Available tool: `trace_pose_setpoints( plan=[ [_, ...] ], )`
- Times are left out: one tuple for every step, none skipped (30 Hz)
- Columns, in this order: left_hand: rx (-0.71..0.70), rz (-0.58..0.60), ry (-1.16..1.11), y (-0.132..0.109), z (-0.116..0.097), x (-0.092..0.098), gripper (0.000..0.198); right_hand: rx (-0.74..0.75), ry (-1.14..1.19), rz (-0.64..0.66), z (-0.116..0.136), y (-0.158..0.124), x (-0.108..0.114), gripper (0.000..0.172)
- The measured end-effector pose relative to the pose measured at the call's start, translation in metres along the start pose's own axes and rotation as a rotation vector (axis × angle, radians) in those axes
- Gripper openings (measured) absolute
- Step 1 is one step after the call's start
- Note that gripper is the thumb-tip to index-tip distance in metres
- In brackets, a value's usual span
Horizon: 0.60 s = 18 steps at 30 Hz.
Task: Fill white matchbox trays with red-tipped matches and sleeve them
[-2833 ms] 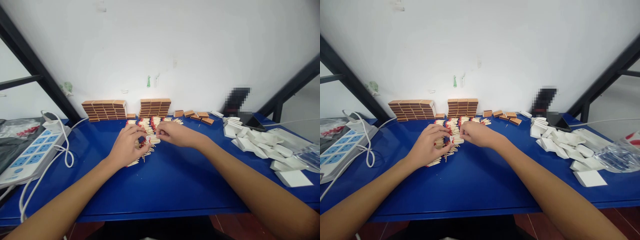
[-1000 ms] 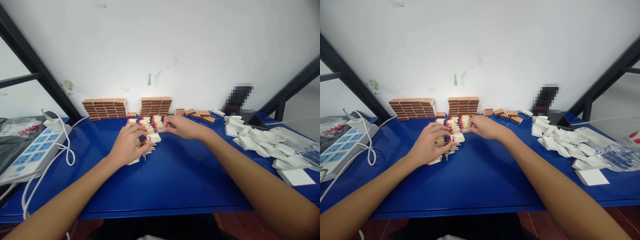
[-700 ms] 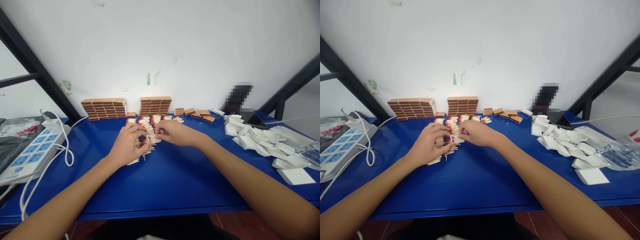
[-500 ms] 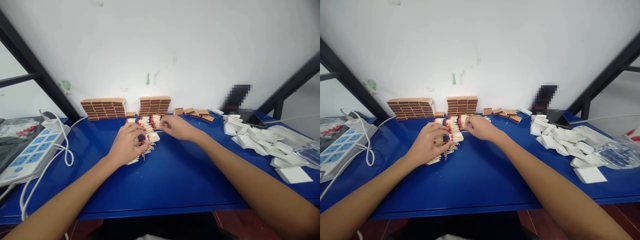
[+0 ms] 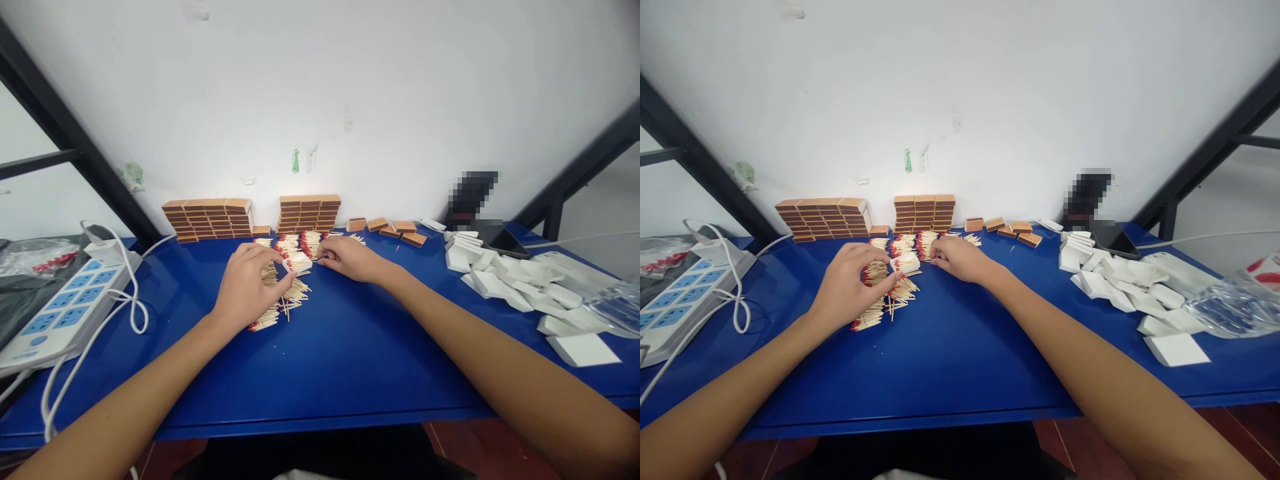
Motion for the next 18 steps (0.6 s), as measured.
trace_pose_setpoints(
  plan=[
    [-0.001, -0.002, -0.001, 0.0, 0.0004, -0.0002, 0.017, 0.01, -0.001, -0.001, -0.0002, 0.0004, -0.0008, 0.007],
    [-0.002, -0.004, -0.001, 0.0001, 0.0007, -0.0004, 0.017, 0.016, -0.003, 0.002, -0.0004, 0.0008, -0.0014, 0.007],
    [-0.004, -0.007, 0.0, 0.0001, 0.001, -0.0006, 0.018, 0.02, -0.006, 0.004, -0.0004, 0.0011, -0.0017, 0.008],
    [-0.006, -0.009, 0.001, 0.0002, 0.0011, -0.0006, 0.018, 0.024, -0.009, 0.004, -0.0002, 0.0014, -0.0017, 0.008],
    [-0.007, -0.011, 0.001, 0.0002, 0.001, -0.0005, 0.019, 0.027, -0.009, 0.002, 0.0, 0.0016, -0.0014, 0.009],
    [-0.006, -0.012, 0.002, 0.0003, 0.0008, -0.0003, 0.019, 0.031, -0.009, -0.001, 0.0002, 0.0016, -0.0009, 0.01],
    [-0.005, -0.012, 0.004, 0.0003, 0.0006, -0.0001, 0.019, 0.034, -0.007, -0.003, 0.0005, 0.0016, -0.0005, 0.011],
    [-0.002, -0.01, 0.005, 0.0003, 0.0003, 0.0, 0.019, 0.036, -0.004, -0.002, 0.0006, 0.0015, -0.0002, 0.011],
    [0.0, -0.007, 0.007, 0.0003, 0.0, 0.0001, 0.019, 0.038, -0.001, 0.0, 0.0007, 0.0013, -0.0001, 0.011],
    [0.001, -0.005, 0.008, 0.0003, -0.0001, 0.0, 0.018, 0.041, 0.001, 0.005, 0.0007, 0.0013, -0.0002, 0.011],
    [-0.001, -0.003, 0.009, 0.0002, -0.0001, -0.0001, 0.018, 0.042, 0.002, 0.009, 0.0006, 0.0013, -0.0005, 0.01],
    [-0.004, -0.003, 0.008, 0.0002, 0.0, -0.0003, 0.018, 0.039, 0.003, 0.013, 0.0003, 0.0013, -0.001, 0.01],
    [-0.008, -0.002, 0.008, 0.0002, 0.0003, -0.0006, 0.018, 0.031, 0.003, 0.015, 0.0, 0.0015, -0.0016, 0.009],
    [-0.01, 0.001, 0.008, 0.0002, 0.0008, -0.0009, 0.018, 0.017, 0.005, 0.019, -0.0004, 0.0018, -0.002, 0.008],
    [-0.012, 0.005, 0.008, 0.0003, 0.0014, -0.0012, 0.018, 0.001, 0.008, 0.026, -0.0006, 0.0021, -0.0024, 0.008],
    [-0.014, 0.01, 0.011, 0.0005, 0.002, -0.0015, 0.019, -0.017, 0.01, 0.038, -0.0006, 0.0023, -0.0023, 0.007],
    [-0.016, 0.018, 0.014, 0.0006, 0.0025, -0.0017, 0.019, -0.034, 0.01, 0.054, -0.0003, 0.0024, -0.0017, 0.007],
    [-0.018, 0.024, 0.016, 0.0007, 0.0029, -0.002, 0.02, -0.047, 0.008, 0.073, 0.0003, 0.0023, -0.0003, 0.008]
  ],
)
Point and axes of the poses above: each hand's wrist, its own y-axis towards the middle knuckle, its own x-axis out of the back of the hand, z = x × y, the point moved 2 cm from there along y, towards the middle knuckle, and after that the axes turned 7 degrees about x, right-handed, at the moved point
